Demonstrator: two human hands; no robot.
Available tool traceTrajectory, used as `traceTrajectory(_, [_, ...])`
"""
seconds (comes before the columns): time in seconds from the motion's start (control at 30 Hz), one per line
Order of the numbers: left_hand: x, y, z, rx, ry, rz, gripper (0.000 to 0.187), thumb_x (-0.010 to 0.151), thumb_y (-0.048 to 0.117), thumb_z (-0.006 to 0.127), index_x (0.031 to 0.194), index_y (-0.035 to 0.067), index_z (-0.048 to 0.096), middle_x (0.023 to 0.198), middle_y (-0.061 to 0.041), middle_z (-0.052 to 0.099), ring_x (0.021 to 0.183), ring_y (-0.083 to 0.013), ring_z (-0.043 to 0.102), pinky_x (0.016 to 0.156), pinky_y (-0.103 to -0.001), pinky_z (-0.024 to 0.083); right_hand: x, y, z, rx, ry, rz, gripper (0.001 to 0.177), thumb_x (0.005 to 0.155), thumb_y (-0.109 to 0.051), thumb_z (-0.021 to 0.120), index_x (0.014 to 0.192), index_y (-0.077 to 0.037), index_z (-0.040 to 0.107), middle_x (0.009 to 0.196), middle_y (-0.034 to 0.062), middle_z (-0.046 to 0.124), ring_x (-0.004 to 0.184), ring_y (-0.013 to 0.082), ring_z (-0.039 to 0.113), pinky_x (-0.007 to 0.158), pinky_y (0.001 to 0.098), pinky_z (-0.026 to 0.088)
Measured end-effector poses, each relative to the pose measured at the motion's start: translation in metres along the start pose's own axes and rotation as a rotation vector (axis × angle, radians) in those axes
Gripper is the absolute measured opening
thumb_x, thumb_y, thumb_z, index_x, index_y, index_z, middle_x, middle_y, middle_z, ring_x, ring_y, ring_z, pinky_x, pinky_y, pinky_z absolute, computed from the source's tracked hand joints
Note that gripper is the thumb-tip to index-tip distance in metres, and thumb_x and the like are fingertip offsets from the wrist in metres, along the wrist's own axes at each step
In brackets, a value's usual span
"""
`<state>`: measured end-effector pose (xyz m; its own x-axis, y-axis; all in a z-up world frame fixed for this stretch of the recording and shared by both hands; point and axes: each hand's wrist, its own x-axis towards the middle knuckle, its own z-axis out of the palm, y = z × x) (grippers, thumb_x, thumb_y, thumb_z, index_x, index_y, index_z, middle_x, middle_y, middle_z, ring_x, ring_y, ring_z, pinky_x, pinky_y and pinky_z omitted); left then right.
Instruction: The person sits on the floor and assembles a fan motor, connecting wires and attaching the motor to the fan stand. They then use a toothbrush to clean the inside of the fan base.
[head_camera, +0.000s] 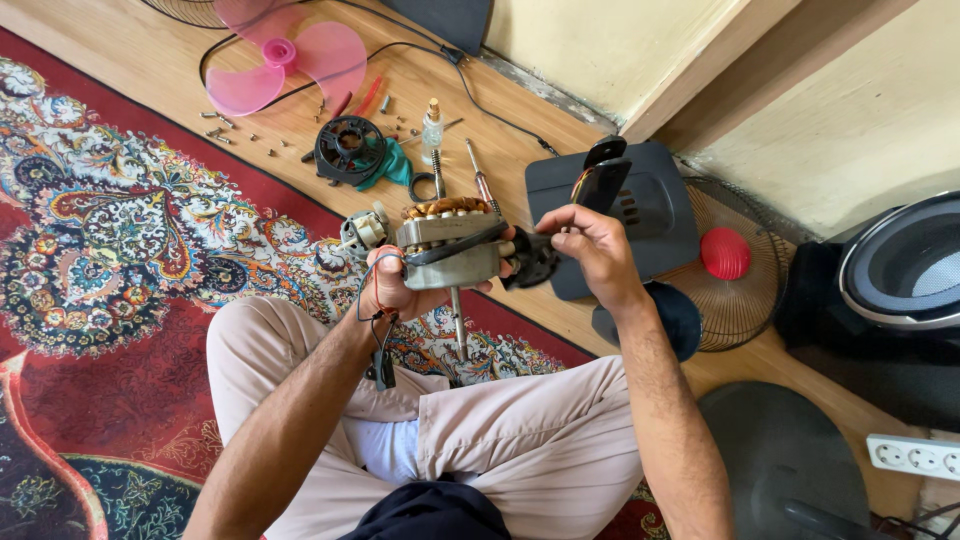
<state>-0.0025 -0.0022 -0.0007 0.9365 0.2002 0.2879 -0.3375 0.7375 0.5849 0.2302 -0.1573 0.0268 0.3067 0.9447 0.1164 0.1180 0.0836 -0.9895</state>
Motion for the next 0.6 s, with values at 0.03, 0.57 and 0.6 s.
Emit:
traceTrajectory(0.03, [0.0,0.0,-0.001,0.002,0.0,-0.003,0.117,0.069,0.056,0.086,0.16,0.001,0.036,0.158,-0.027,0.047,0.134,-0.043,0.058,0.105,-0.045,0.054,-0.001,0.001,-0.001,-0.015,-0.002,-0.009,0.024,0.095,-0.013,0.059,0.109,0.004,0.07,0.09,-0.0021,0.063,0.08,0.0027,0.051,0.073,0.0195,0.042])
traceTrajectory(0.57, [-0.01,0.001,-0.004,0.011,-0.029,-0.056,0.129,0.061,0.047,0.096,0.162,0.001,0.03,0.152,-0.029,0.049,0.132,-0.0447,0.059,0.114,-0.053,0.049,-0.017,-0.05,0.001,-0.441,-0.209,-0.288,0.048,0.08,-0.007,0.081,0.126,-0.002,0.069,0.118,0.0099,0.071,0.112,0.02,0.064,0.099,0.0328,0.051])
traceTrajectory(0.6, [-0.011,0.001,-0.004,-0.002,-0.033,-0.055,0.129,0.061,0.046,0.097,0.162,0.001,0.03,0.151,-0.028,0.049,0.131,-0.0447,0.059,0.115,-0.052,0.048,-0.017,-0.052,0.004,-0.495,-0.211,-0.287,0.049,0.079,-0.006,0.083,0.126,-0.003,0.069,0.115,0.0095,0.072,0.11,0.0204,0.066,0.099,0.0335,0.053])
